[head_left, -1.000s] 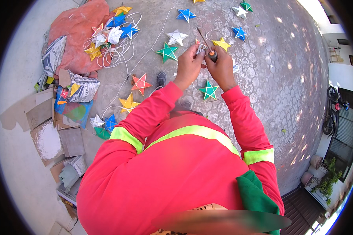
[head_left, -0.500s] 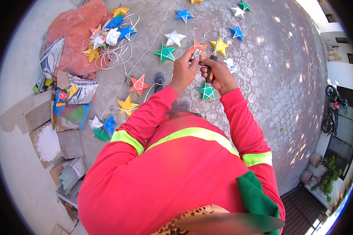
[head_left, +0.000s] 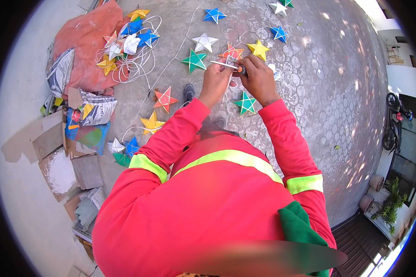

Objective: The person sits on the ground and uses a screwdriver to tighten screws on a small electrical component connected to a string of star-shaped lights. They then use a heat gun to apply heat to the component.

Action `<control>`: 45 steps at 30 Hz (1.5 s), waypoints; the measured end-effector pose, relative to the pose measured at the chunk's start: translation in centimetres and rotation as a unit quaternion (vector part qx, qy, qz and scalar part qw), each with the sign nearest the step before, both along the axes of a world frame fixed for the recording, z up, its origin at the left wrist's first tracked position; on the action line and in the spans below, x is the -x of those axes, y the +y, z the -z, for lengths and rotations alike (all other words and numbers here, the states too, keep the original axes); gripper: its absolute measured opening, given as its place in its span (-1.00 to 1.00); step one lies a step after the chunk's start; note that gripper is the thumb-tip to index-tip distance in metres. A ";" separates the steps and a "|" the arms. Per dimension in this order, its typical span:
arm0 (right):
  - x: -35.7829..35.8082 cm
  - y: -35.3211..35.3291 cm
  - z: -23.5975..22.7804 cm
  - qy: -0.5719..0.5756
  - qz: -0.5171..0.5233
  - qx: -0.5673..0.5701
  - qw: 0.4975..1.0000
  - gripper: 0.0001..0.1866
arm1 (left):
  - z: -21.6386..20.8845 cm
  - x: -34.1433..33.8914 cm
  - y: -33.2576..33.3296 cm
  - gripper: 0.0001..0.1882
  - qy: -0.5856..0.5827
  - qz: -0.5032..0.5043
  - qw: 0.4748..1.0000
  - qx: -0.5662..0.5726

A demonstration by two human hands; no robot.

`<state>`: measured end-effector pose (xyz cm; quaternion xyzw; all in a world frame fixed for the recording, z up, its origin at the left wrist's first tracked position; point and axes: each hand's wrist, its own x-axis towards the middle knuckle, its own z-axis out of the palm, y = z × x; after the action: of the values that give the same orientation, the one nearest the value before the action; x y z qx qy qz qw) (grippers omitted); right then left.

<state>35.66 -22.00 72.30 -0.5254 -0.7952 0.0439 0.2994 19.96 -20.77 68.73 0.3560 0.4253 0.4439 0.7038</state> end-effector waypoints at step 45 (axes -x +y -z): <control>0.8 0.1 0.9 0.144 0.034 0.109 0.983 -0.86 | 0.5 1.4 -0.9 -0.81 0.156 0.003 0.974 -0.167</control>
<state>34.90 -21.91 71.40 -0.5697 -0.7158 0.1955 0.3533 18.55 -21.70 68.23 0.5347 0.4483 0.4456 0.5608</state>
